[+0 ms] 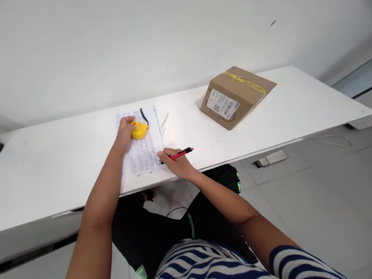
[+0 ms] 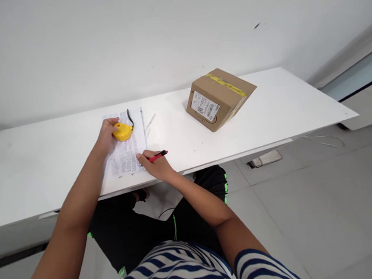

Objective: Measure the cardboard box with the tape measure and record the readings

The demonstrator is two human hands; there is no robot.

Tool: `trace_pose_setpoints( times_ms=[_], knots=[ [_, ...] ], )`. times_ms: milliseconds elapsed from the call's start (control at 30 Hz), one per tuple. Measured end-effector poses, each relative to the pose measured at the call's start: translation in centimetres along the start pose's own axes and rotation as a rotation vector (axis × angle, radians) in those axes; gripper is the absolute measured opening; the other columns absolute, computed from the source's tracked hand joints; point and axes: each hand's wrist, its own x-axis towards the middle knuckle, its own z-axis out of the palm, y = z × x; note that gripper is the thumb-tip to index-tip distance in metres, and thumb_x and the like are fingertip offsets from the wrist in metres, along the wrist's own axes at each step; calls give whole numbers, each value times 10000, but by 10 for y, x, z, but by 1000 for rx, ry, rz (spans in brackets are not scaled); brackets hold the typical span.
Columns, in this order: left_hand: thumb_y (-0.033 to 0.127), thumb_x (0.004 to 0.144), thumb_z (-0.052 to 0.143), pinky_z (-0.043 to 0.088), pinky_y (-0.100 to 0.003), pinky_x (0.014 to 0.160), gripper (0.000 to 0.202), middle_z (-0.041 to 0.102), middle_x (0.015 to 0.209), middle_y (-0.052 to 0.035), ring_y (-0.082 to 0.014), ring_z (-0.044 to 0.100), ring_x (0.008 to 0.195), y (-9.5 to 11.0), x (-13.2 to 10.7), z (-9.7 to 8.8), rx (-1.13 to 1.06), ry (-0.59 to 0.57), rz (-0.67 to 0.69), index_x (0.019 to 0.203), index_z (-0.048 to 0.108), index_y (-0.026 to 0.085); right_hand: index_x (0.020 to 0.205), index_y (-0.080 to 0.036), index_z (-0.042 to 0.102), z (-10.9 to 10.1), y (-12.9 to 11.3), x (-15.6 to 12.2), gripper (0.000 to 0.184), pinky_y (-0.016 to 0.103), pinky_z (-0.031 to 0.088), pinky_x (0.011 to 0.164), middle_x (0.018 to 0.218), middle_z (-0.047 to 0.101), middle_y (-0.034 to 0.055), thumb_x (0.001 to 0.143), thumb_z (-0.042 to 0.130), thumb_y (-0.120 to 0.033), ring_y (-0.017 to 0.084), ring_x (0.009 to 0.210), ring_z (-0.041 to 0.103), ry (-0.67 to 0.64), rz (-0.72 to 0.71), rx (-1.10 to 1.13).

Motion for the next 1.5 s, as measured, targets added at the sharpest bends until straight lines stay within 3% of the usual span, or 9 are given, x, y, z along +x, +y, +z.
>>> trace_pose_setpoints(
  times_ms=[133,200,333,400,500,600,700,933,1500],
  knots=[
    [167,605,578,560,-386,972,571,615,1254,-40,-215,642,1150,6,-10,-5,-179,-200,-110,1156,485,289,669,-238,558,2,2,-2,489,311,440,631,652,613,3,942,519,-642,181,672,583,13,-12,26],
    [172,618,626,544,-412,1026,696,563,1419,-70,-248,612,1271,9,-18,-5,-71,-311,-74,1283,460,294,767,-235,624,4,2,-4,483,304,437,613,639,605,-8,936,513,-675,171,635,568,29,-12,85],
    [233,743,675,375,-435,1231,743,251,1733,-85,-293,337,1572,12,-29,-7,263,-463,69,1452,463,297,978,-219,694,0,1,1,571,301,454,593,592,579,-27,941,459,-738,164,575,562,89,-2,175],
    [294,809,684,372,-435,1232,652,288,1722,-78,-289,364,1552,14,-31,-7,346,-436,114,1436,507,306,892,-219,713,-8,1,15,574,313,473,617,605,605,-7,945,467,-735,175,603,591,120,-54,103],
    [389,820,743,396,-476,1201,566,516,1529,-95,-310,463,1436,16,-33,-3,493,-304,175,1355,580,303,855,-230,747,-23,2,49,516,360,533,776,825,747,65,962,509,-676,229,808,688,195,-276,-123],
    [434,799,786,395,-512,1189,558,587,1367,-96,-332,489,1364,18,-34,2,597,-220,211,1314,616,300,1137,-220,749,-32,8,83,473,444,526,1003,1179,775,141,969,527,-603,305,1101,700,274,-384,-270],
    [448,825,768,438,-480,1158,544,564,1373,-84,-305,549,1308,19,-36,2,545,-246,193,1331,616,320,1379,-211,631,-34,18,99,544,457,504,1079,1390,700,147,975,526,-561,310,1242,665,215,-359,-271],
    [405,841,761,436,-435,1174,486,568,1377,-66,-273,564,1321,20,-36,1,457,-244,158,1307,654,320,1381,-214,643,-35,28,95,531,360,548,824,1001,790,74,954,574,-522,228,852,732,96,-354,-301],
    [320,749,887,554,-388,922,499,518,1072,-34,-149,544,848,12,-30,7,362,-172,104,1227,744,301,1382,-191,621,-36,30,94,490,344,553,828,1056,799,76,1007,482,-474,220,858,729,98,-379,-336]
  ],
)
